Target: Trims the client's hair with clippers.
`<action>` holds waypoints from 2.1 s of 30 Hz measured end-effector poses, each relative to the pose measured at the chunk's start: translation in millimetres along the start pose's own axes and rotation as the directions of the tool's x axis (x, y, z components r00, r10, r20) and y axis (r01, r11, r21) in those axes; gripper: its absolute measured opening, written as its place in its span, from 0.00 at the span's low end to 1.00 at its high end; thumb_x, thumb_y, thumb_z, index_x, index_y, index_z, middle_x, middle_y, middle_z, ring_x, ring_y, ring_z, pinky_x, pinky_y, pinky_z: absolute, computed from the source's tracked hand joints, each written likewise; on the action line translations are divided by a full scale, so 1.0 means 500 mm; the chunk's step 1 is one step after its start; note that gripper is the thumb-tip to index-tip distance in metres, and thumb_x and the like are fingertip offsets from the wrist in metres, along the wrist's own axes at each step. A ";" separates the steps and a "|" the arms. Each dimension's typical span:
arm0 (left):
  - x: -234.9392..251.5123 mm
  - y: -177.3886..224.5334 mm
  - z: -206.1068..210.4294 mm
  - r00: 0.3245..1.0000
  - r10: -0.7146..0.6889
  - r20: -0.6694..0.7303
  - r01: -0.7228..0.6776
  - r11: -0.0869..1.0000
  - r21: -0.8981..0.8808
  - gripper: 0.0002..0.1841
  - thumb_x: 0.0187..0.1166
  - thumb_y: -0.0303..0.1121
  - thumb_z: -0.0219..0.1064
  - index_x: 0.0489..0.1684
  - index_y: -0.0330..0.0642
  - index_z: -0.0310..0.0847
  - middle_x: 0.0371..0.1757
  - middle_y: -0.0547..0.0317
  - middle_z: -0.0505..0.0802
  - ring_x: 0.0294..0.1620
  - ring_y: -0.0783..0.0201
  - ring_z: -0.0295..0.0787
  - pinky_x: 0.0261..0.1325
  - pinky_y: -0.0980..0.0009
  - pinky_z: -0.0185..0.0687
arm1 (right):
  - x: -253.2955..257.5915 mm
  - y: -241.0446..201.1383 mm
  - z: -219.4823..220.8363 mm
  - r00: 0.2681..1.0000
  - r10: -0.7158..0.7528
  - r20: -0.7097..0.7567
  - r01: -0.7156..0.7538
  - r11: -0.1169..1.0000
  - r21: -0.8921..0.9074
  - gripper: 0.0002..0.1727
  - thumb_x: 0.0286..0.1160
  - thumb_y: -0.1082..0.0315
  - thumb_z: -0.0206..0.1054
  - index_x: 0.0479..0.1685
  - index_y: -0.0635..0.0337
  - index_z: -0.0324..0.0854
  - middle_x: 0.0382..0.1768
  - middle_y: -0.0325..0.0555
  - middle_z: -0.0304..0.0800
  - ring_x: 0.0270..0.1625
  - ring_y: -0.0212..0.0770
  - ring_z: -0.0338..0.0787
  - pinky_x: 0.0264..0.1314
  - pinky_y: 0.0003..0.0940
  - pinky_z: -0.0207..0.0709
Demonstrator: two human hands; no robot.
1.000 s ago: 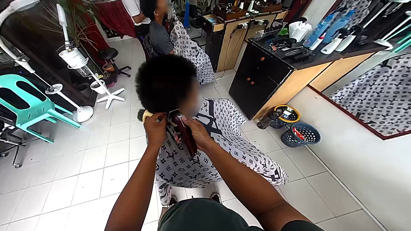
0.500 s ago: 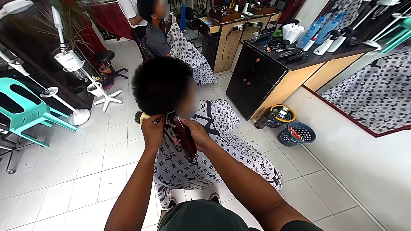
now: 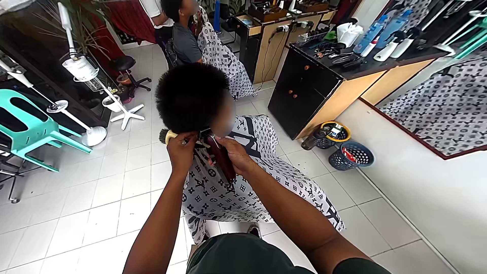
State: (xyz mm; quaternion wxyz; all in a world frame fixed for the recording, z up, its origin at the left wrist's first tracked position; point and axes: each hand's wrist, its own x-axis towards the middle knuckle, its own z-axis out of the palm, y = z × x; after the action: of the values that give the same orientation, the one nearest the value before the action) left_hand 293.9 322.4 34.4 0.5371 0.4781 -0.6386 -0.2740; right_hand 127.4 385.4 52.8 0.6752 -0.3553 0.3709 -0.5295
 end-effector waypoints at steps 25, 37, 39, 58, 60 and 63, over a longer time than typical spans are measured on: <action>0.006 0.132 0.072 0.660 -0.006 0.751 0.084 0.994 -0.067 0.13 0.88 0.35 0.62 0.59 0.36 0.84 0.37 0.56 0.93 0.25 0.72 0.83 0.26 0.75 0.78 | -0.126 0.014 -0.153 0.885 0.001 -0.466 0.027 0.998 0.054 0.35 0.96 0.46 0.27 0.56 0.65 0.75 0.25 0.49 0.86 0.19 0.41 0.87 0.19 0.33 0.85; -0.075 0.060 0.028 0.814 0.543 0.207 -0.579 0.726 0.370 0.09 0.76 0.31 0.70 0.47 0.42 0.94 0.51 0.47 0.96 0.50 0.50 0.95 0.48 0.49 0.90 | -0.019 -0.049 -0.119 0.967 -0.140 -0.214 0.026 0.886 -0.462 0.21 0.89 0.52 0.59 0.57 0.65 0.78 0.35 0.50 0.85 0.30 0.39 0.86 0.37 0.37 0.85; -0.047 0.048 0.013 0.855 0.512 0.083 -0.493 0.751 0.440 0.10 0.78 0.34 0.72 0.49 0.41 0.94 0.52 0.42 0.94 0.50 0.46 0.93 0.49 0.48 0.88 | -0.005 -0.047 -0.098 0.976 -0.131 -0.172 0.024 0.855 -0.518 0.21 0.86 0.50 0.64 0.51 0.63 0.81 0.33 0.49 0.85 0.30 0.39 0.85 0.37 0.38 0.82; -0.003 0.015 -0.006 0.968 0.249 0.041 -0.248 0.908 0.338 0.10 0.77 0.39 0.75 0.45 0.45 0.96 0.39 0.56 0.96 0.43 0.60 0.91 0.54 0.53 0.80 | 0.021 -0.046 -0.065 0.976 -0.196 -0.089 0.124 0.848 -0.515 0.22 0.87 0.50 0.61 0.49 0.64 0.82 0.32 0.48 0.86 0.32 0.38 0.86 0.38 0.36 0.82; -0.002 0.015 -0.007 0.966 0.255 0.039 -0.253 0.906 0.340 0.10 0.77 0.40 0.75 0.44 0.45 0.96 0.39 0.56 0.97 0.42 0.60 0.91 0.53 0.53 0.79 | 0.024 -0.048 -0.068 0.981 -0.160 -0.114 0.074 0.839 -0.539 0.24 0.86 0.48 0.62 0.46 0.65 0.82 0.31 0.49 0.86 0.31 0.39 0.86 0.38 0.38 0.81; -0.003 0.014 -0.007 0.970 0.240 0.041 -0.239 0.909 0.341 0.10 0.77 0.40 0.76 0.45 0.46 0.96 0.38 0.57 0.96 0.42 0.60 0.91 0.54 0.53 0.79 | 0.021 -0.035 -0.064 0.973 -0.215 -0.084 0.146 0.856 -0.496 0.22 0.88 0.49 0.60 0.51 0.63 0.80 0.33 0.50 0.85 0.31 0.41 0.86 0.36 0.38 0.82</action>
State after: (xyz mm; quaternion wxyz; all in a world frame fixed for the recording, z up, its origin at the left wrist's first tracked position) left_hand 295.0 327.1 40.6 0.4757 0.4828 -0.7297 -0.0901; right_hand 93.5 369.0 51.6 0.4844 -0.5099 0.5022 -0.5032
